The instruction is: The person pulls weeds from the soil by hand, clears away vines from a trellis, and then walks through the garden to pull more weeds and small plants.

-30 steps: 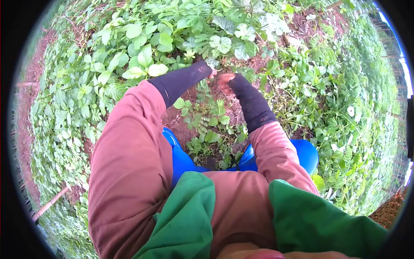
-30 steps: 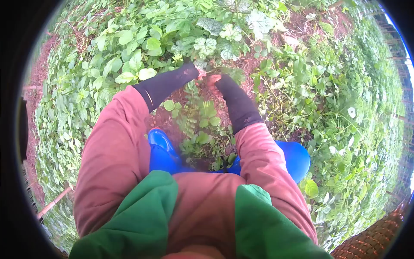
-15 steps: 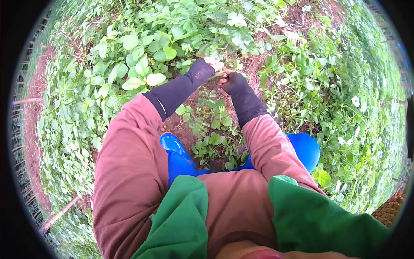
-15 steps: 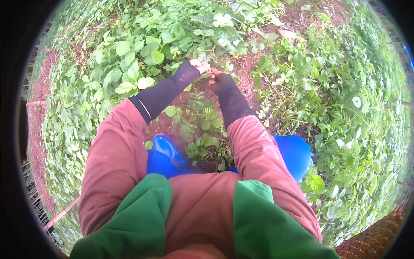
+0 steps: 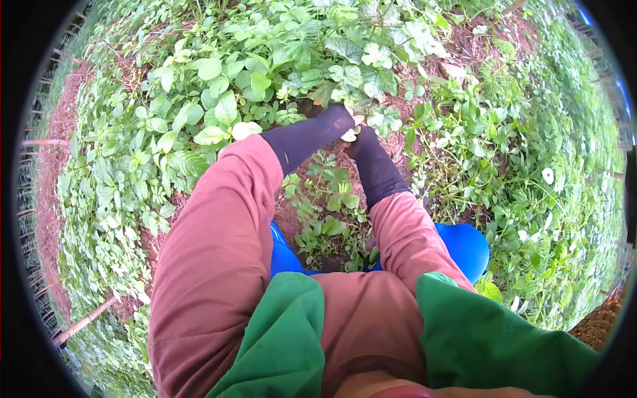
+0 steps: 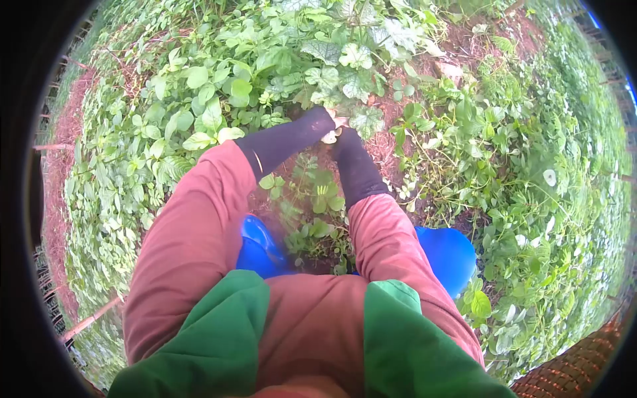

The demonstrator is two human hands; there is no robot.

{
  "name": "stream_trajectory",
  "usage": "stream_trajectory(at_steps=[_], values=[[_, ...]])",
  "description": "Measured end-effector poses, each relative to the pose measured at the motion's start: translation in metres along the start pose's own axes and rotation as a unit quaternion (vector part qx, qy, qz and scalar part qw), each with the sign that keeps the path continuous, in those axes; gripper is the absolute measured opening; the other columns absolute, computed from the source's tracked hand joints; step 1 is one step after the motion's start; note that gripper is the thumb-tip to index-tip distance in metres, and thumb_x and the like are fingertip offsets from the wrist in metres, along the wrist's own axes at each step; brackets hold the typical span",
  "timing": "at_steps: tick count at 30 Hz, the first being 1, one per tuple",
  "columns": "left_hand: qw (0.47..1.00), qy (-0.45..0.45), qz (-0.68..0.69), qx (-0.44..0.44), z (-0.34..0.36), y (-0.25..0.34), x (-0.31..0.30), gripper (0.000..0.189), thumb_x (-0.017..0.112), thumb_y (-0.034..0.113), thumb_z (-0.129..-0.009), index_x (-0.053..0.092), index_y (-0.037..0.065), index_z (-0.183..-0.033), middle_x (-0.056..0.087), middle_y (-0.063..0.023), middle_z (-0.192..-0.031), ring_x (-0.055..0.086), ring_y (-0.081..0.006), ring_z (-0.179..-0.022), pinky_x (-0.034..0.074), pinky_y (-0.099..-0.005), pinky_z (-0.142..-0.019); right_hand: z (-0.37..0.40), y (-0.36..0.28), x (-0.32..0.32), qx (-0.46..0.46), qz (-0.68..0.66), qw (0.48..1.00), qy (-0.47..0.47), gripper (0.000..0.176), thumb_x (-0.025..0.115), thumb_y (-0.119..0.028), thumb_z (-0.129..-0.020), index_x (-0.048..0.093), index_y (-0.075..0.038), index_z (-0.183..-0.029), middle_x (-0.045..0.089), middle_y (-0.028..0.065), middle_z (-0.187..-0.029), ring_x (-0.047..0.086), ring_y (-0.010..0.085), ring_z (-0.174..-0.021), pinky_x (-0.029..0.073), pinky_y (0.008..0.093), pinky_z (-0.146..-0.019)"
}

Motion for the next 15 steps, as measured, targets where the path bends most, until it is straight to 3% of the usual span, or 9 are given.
stream_trajectory(at_steps=[2,3,4,6,7,9,12,14,15], values=[[0.99,-0.002,0.143,-0.018,-0.018,-0.015,0.024,0.042,0.053,0.039,-0.083,0.06,0.001,-0.067,0.058,-0.0122,-0.061,0.061,-0.0241,-0.062,0.047,-0.0365,-0.056,0.001,-0.003,-0.005,-0.062,0.213,0.975,-0.005,0.02,0.049,-0.031,-0.082,0.05,-0.018,-0.097,0.054,0.0022,-0.078,0.044,0.0173,-0.056,0.034,0.0289,-0.051],[0.993,-0.016,0.114,0.013,-0.021,-0.009,0.023,0.034,0.056,0.031,-0.082,0.059,0.001,-0.066,0.058,-0.0105,-0.061,0.062,-0.0241,-0.063,0.048,-0.0369,-0.056,0.001,-0.01,-0.005,-0.079,0.227,0.971,0.0,0.023,0.05,-0.031,-0.081,0.049,-0.017,-0.099,0.055,0.0032,-0.08,0.045,0.0183,-0.058,0.036,0.03,-0.052],[0.995,-0.029,0.085,0.044,-0.023,-0.003,0.022,0.026,0.058,0.023,-0.081,0.058,0.002,-0.066,0.059,-0.0088,-0.062,0.063,-0.0241,-0.063,0.048,-0.0373,-0.055,0.0,-0.014,-0.006,-0.068,0.214,0.974,0.003,0.025,0.052,-0.031,-0.081,0.049,-0.017,-0.101,0.055,0.0042,-0.081,0.047,0.0193,-0.059,0.037,0.0311,-0.052],[0.982,-0.106,-0.153,0.013,-0.013,0.013,0.002,0.018,0.06,0.017,-0.08,0.06,0.002,-0.071,0.059,-0.0088,-0.064,0.063,-0.0242,-0.065,0.049,-0.0375,-0.057,0.001,-0.017,-0.015,0.045,0.057,0.997,0.031,0.03,0.054,-0.032,-0.08,0.048,-0.015,-0.104,0.056,0.0063,-0.084,0.05,0.0214,-0.062,0.04,0.0332,-0.054],[0.96,-0.214,-0.166,-0.07,0.018,0.053,-0.048,0.035,0.06,0.035,-0.075,0.062,0.009,-0.098,0.061,-0.0148,-0.101,0.058,-0.0294,-0.095,0.046,-0.0368,-0.079,0.005,-0.017,-0.016,0.106,-0.017,0.993,0.052,0.033,0.055,-0.032,-0.079,0.047,-0.015,-0.106,0.056,0.0073,-0.086,0.052,0.0224,-0.063,0.042,0.0343,-0.054],[0.994,-0.087,-0.061,-0.026,0.043,0.042,-0.031,0.036,0.059,0.035,-0.076,0.06,0.01,-0.102,0.06,-0.0128,-0.105,0.059,-0.0284,-0.095,0.047,-0.0374,-0.079,0.013,-0.019,-0.018,0.209,-0.091,0.97,0.079,0.038,0.058,-0.032,-0.078,0.046,-0.013,-0.11,0.057,0.0094,-0.089,0.055,0.0244,-0.066,0.045,0.0365,-0.055],[0.989,0.097,0.065,0.094,0.069,-0.021,0.007,0.037,0.055,0.037,-0.078,0.058,0.013,-0.106,0.062,-0.0087,-0.1,0.059,-0.0288,-0.09,0.047,-0.0397,-0.077,0.026,-0.011,-0.018,0.324,-0.039,0.942,0.083,0.047,0.061,-0.032,-0.076,0.044,-0.012,-0.115,0.058,0.0125,-0.093,0.059,0.0274,-0.07,0.05,0.0397,-0.057],[0.975,0.153,-0.132,0.092,0.089,0.021,-0.062,0.034,0.053,0.036,-0.079,0.059,0.014,-0.104,0.062,-0.0093,-0.098,0.059,-0.0298,-0.088,0.047,-0.0406,-0.076,0.044,-0.004,-0.015,0.41,0.06,0.908,0.063,0.053,0.064,-0.032,-0.075,0.043,-0.01,-0.119,0.058,0.0145,-0.096,0.063,0.0295,-0.073,0.053,0.0418,-0.059],[0.985,0.066,-0.158,0.016,0.085,0.024,-0.074,0.039,0.056,0.036,-0.078,0.057,0.009,-0.106,0.06,-0.0127,-0.102,0.059,-0.0301,-0.086,0.047,-0.0401,-0.075,0.054,-0.039,0.015,0.429,0.128,0.892,0.051,0.048,0.059,-0.032,-0.08,0.043,-0.009,-0.119,0.059,0.018,-0.09,0.061,0.0309,-0.061,0.051,0.0454,-0.046]])
Point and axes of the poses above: each hand's wrist, its own z-axis away from the middle knuckle, its own x-axis out of the palm, y = z × x, the point moved 5 cm from there along -z, towards the middle knuckle
